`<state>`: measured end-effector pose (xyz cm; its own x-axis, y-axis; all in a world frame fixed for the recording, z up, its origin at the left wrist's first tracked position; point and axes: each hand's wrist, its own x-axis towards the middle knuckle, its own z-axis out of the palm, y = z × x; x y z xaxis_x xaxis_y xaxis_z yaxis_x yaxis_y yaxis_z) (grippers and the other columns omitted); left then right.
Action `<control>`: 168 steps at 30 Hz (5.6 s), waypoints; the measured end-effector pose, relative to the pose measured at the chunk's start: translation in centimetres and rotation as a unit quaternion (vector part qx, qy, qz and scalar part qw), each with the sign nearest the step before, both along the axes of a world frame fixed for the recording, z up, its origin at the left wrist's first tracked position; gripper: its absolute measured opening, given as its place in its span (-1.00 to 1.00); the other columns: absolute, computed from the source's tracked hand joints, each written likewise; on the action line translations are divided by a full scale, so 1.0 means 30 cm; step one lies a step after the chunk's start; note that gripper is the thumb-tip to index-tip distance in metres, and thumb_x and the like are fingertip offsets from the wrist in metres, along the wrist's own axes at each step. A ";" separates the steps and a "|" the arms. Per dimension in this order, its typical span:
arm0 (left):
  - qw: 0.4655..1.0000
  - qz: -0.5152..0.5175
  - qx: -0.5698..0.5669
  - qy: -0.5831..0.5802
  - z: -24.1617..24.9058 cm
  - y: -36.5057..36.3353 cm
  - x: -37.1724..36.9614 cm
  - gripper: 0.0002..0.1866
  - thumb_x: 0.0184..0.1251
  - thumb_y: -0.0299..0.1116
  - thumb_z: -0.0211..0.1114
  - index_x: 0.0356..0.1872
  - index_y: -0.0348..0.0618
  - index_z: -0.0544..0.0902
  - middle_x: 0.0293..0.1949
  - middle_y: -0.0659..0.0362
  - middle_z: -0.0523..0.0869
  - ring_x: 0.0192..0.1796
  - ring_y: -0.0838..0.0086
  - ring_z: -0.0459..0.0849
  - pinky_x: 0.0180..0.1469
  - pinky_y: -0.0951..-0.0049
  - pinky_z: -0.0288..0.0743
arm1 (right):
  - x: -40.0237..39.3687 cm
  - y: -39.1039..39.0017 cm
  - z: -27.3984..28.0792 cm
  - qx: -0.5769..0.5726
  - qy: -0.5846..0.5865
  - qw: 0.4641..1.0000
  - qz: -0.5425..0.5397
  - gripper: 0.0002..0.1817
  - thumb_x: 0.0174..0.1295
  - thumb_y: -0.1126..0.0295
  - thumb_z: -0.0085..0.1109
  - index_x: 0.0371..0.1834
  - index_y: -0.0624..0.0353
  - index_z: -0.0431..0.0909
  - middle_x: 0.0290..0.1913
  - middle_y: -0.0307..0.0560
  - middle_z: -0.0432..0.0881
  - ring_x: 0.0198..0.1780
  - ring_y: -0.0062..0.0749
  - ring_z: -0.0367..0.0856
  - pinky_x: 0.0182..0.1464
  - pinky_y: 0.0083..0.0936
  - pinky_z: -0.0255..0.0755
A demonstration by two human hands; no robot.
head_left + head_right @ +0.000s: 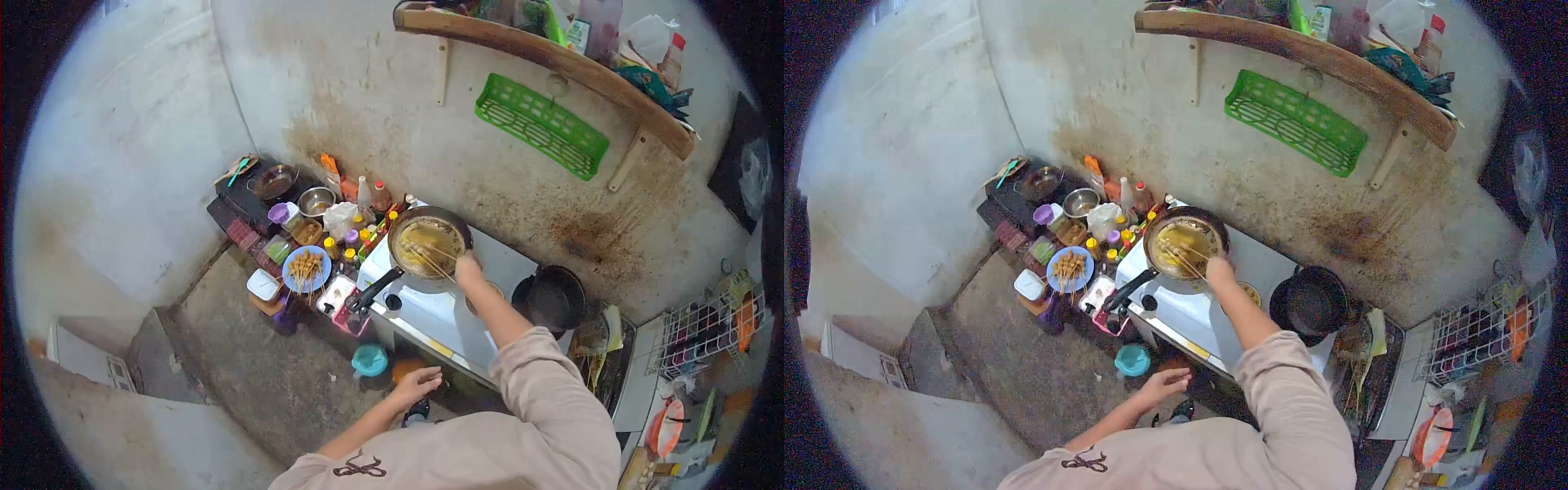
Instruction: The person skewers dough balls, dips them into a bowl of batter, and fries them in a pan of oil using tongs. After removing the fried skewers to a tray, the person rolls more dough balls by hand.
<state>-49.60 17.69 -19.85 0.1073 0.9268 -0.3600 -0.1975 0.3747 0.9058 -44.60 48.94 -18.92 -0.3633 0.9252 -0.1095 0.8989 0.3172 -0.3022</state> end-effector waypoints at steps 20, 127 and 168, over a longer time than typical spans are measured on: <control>0.983 -0.154 0.099 -0.017 0.233 0.132 0.726 -0.77 0.22 -0.30 0.09 -0.35 -0.30 0.52 -0.44 0.22 0.55 -0.38 0.60 0.48 -0.28 0.60 0.38 | 1.312 -0.824 0.389 0.217 0.366 0.892 -0.154 -0.80 -0.05 0.61 0.06 -0.29 0.24 0.53 -0.34 -0.03 0.56 -0.36 -0.35 0.55 -0.28 -0.54 0.42; 0.468 -0.832 -0.115 -0.275 0.600 -2.268 0.522 -0.34 0.26 0.04 -0.26 0.29 -0.01 -0.18 0.32 0.07 -0.23 0.35 0.29 -0.30 0.31 0.31 -0.37 | 0.091 -3.263 0.585 0.546 0.386 0.173 -0.723 -0.20 0.16 -0.24 -0.62 0.23 0.25 0.01 0.18 -0.01 0.19 0.18 -0.23 0.17 0.19 -0.34 0.04; 0.392 -0.752 -0.152 -0.507 0.567 -2.235 0.477 -0.32 0.23 0.01 -0.19 0.29 -0.01 -0.18 0.32 0.12 -0.22 0.35 0.36 -0.32 0.30 0.26 -0.36 | 0.097 -3.308 0.620 0.541 0.376 0.277 -0.700 -0.19 0.16 -0.21 -0.75 0.27 0.25 -0.11 0.32 -0.02 -0.09 0.34 -0.25 -0.19 0.30 -0.43 -0.32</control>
